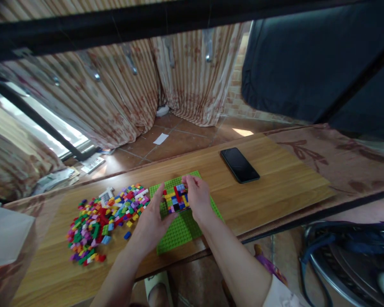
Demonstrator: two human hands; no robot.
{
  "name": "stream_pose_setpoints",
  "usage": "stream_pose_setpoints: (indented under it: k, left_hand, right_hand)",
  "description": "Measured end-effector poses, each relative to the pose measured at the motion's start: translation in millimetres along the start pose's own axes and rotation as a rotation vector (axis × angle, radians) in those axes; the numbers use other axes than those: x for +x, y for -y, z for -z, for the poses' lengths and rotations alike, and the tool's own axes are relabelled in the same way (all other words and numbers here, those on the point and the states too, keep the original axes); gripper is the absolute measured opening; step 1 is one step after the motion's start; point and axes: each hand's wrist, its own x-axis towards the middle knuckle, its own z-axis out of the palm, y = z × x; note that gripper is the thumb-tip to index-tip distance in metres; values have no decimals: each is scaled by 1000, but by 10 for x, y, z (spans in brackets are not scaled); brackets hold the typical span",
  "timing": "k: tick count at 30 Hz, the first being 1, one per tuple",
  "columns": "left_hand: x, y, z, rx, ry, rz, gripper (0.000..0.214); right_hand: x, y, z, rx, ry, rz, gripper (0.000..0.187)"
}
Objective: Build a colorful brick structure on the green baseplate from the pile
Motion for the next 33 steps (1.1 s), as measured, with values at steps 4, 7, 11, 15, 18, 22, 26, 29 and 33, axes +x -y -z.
stream_pose_setpoints:
  k: [4, 7, 11, 15, 18, 22, 26, 29, 33]
  left_hand:
    - [8, 23, -2, -59, -9, 55, 87]
    - [26, 1, 1, -101, -24, 88, 91]
    - [49, -67, 21, -99, -39, 141, 91]
    - [51, -93, 41, -115, -28, 131, 90]
    - [53, -67, 29, -97, -7, 107, 89]
    - [71, -25, -26, -31, -27, 82, 90]
    - [94, -30, -61, -41, -42, 78, 90]
    - [97, -47, -57, -53, -40, 86, 89]
    - [77, -56, -38, -38, -15, 83, 88]
  right_hand:
    - [14, 5, 4, 77, -4, -78, 34]
    - [12, 17, 8, 115, -7, -112, 32]
    - [3, 39, 1, 146, -4, -135, 30]
    - [-7, 61, -1, 162, -2, -144, 27]
    - [-15, 72, 0, 172, -3, -151, 26]
    - [-23, 71, -8, 179, -5, -151, 25]
    - [-28, 62, -29, 186, -19, -147, 26]
    - [-36, 64, -43, 192, -35, -139, 25]
    - [-48, 69, -46, 188, -48, -138, 23]
